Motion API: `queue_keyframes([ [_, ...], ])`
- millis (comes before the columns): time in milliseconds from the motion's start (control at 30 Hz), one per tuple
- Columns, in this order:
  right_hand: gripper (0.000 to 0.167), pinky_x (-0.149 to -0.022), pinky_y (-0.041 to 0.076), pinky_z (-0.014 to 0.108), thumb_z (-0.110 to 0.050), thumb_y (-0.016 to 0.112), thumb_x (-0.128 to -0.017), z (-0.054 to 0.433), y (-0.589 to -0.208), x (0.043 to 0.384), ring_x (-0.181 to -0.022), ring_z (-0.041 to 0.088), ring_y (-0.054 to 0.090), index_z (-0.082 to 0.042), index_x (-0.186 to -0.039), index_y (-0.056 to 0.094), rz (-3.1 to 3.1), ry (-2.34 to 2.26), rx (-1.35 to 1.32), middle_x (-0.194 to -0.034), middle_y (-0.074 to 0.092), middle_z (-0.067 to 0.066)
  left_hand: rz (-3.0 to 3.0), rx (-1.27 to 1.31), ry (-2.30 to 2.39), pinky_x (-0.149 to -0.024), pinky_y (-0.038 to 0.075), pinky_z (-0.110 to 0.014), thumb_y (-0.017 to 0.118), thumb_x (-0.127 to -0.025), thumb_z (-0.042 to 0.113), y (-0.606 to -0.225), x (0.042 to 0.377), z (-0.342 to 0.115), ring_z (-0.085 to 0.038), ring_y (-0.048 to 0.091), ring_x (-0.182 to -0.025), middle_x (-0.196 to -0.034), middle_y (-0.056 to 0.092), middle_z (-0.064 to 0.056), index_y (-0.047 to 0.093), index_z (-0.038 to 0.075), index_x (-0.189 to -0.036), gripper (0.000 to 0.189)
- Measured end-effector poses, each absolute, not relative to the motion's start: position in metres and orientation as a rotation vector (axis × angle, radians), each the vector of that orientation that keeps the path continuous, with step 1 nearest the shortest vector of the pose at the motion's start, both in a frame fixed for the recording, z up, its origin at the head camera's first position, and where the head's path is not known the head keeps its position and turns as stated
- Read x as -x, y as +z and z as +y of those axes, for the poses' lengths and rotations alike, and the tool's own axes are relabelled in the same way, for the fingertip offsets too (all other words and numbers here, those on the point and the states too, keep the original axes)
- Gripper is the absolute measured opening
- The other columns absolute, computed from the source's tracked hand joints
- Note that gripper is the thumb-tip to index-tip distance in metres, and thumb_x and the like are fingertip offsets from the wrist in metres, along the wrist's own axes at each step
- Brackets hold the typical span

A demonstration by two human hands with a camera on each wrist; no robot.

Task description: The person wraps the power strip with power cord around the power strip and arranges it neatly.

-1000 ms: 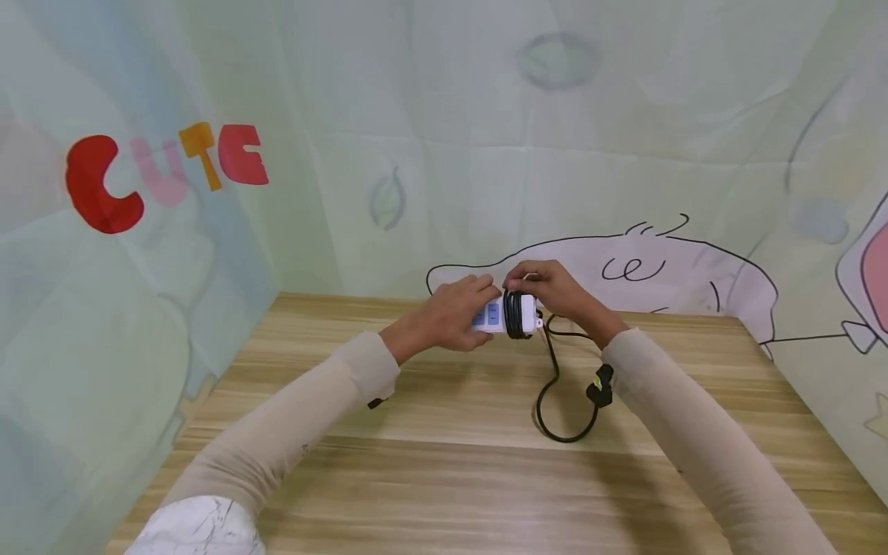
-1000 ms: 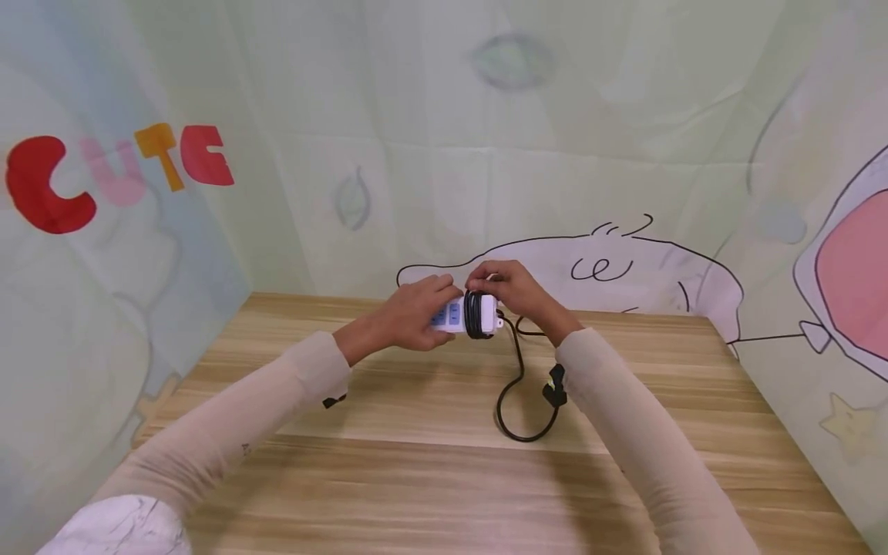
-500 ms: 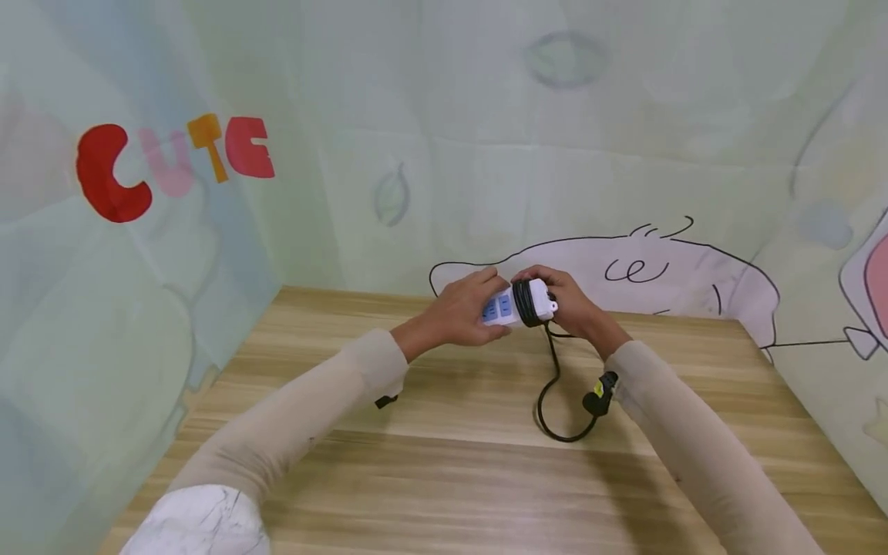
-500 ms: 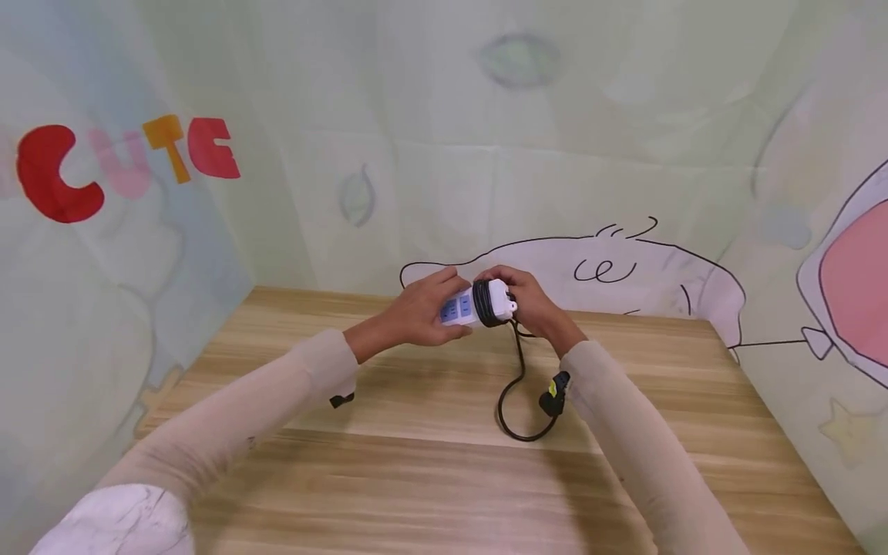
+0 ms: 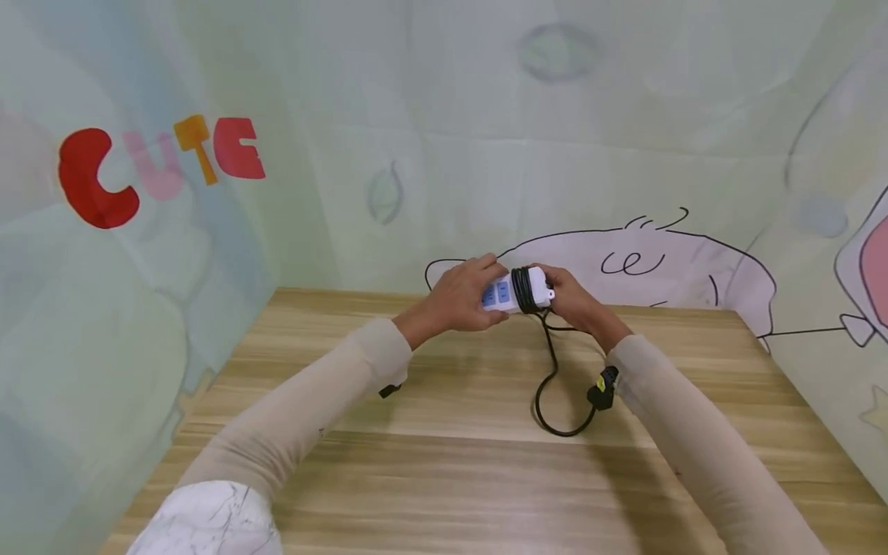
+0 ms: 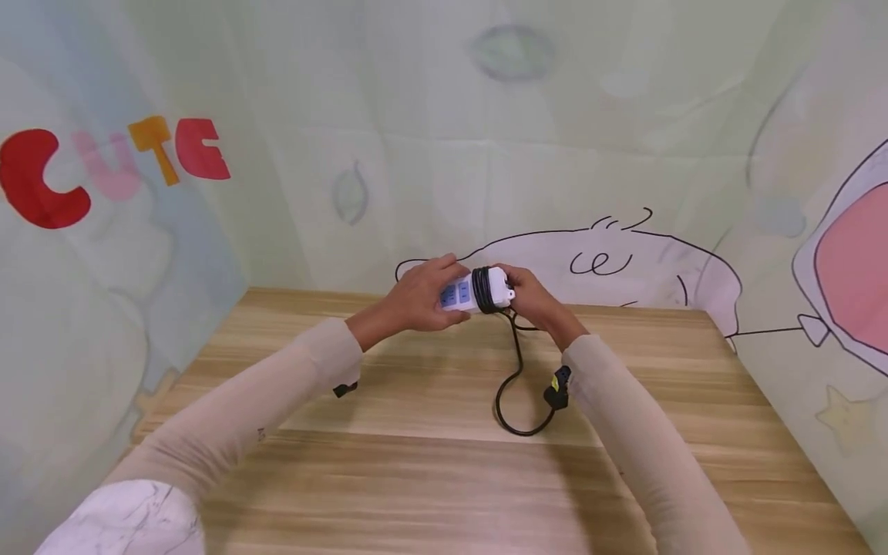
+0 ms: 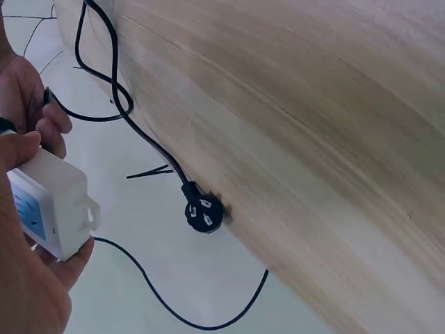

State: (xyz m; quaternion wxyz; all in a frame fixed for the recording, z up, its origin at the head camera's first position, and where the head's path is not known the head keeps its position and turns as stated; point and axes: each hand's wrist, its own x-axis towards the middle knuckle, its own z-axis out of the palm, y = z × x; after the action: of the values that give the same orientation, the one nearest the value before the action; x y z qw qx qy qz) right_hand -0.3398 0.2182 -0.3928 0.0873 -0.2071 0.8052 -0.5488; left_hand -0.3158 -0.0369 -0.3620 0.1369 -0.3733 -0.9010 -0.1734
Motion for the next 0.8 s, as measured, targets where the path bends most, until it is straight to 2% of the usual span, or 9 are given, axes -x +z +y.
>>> queue_keyframes([
  [133,0.023,-0.070,0.048,0.029,0.005,0.047,-0.112,0.211,-0.395,0.339,-0.077,0.013,0.053,0.015,-0.124,0.063,2.462,-1.474,0.686,-0.091,0.061,0.004,-2.634,0.925,-0.519,-0.083,0.058,-0.042,0.086,-0.089,0.040,-0.363,0.320,-0.040,-0.025,0.066,-0.098,-0.122,0.066,-0.009,0.070,0.007,-0.140,0.062],
  [200,0.023,-0.069,0.045,0.029,0.001,0.045,-0.114,0.205,-0.396,0.338,-0.074,0.014,0.049,0.016,-0.115,0.063,2.507,-1.385,0.736,-0.085,0.059,0.004,-2.656,0.844,-0.524,-0.082,0.058,-0.042,0.086,-0.089,0.040,-0.363,0.321,-0.041,-0.026,0.066,-0.097,-0.121,0.066,-0.010,0.070,0.007,-0.138,0.061],
  [267,0.027,-0.069,0.043,0.029,-0.003,0.043,-0.117,0.199,-0.397,0.338,-0.073,0.014,0.048,0.015,-0.117,0.064,2.560,-1.310,0.759,-0.084,0.058,0.003,-2.685,0.777,-0.508,-0.082,0.059,-0.042,0.085,-0.089,0.040,-0.363,0.322,-0.042,-0.026,0.066,-0.097,-0.120,0.065,-0.009,0.070,0.007,-0.137,0.060],
  [433,0.042,-0.071,0.041,0.031,-0.016,0.039,-0.122,0.183,-0.393,0.334,-0.071,0.015,0.045,0.013,-0.133,0.068,2.678,-1.095,0.735,-0.081,0.054,0.001,-2.758,0.628,-0.525,-0.081,0.059,-0.044,0.083,-0.090,0.039,-0.362,0.325,-0.043,-0.028,0.067,-0.097,-0.122,0.065,-0.010,0.068,0.006,-0.138,0.060],
  [500,0.043,-0.074,0.042,0.033,-0.020,0.040,-0.123,0.177,-0.391,0.331,-0.073,0.016,0.046,0.011,-0.133,0.069,2.725,-0.985,0.734,-0.082,0.054,0.001,-2.781,0.580,-0.520,-0.082,0.059,-0.044,0.083,-0.090,0.039,-0.363,0.327,-0.044,-0.028,0.067,-0.098,-0.122,0.064,-0.010,0.068,0.006,-0.139,0.061],
  [667,0.040,-0.079,0.046,0.039,-0.025,0.042,-0.123,0.170,-0.386,0.325,-0.078,0.019,0.051,0.005,-0.118,0.068,2.831,-0.677,0.793,-0.083,0.053,0.002,-2.805,0.467,-0.453,-0.081,0.060,-0.045,0.080,-0.091,0.036,-0.367,0.333,-0.050,-0.029,0.066,-0.098,-0.125,0.063,-0.010,0.066,0.004,-0.142,0.063],
  [800,0.037,-0.076,0.046,0.040,-0.029,0.046,-0.123,0.171,-0.386,0.321,-0.075,0.020,0.053,-0.004,-0.105,0.066,2.901,-0.484,0.819,-0.078,0.051,0.001,-2.819,0.464,-0.387,-0.080,0.062,-0.048,0.079,-0.089,0.031,-0.368,0.337,-0.054,-0.031,0.066,-0.099,-0.128,0.063,-0.010,0.065,0.003,-0.143,0.063],
])
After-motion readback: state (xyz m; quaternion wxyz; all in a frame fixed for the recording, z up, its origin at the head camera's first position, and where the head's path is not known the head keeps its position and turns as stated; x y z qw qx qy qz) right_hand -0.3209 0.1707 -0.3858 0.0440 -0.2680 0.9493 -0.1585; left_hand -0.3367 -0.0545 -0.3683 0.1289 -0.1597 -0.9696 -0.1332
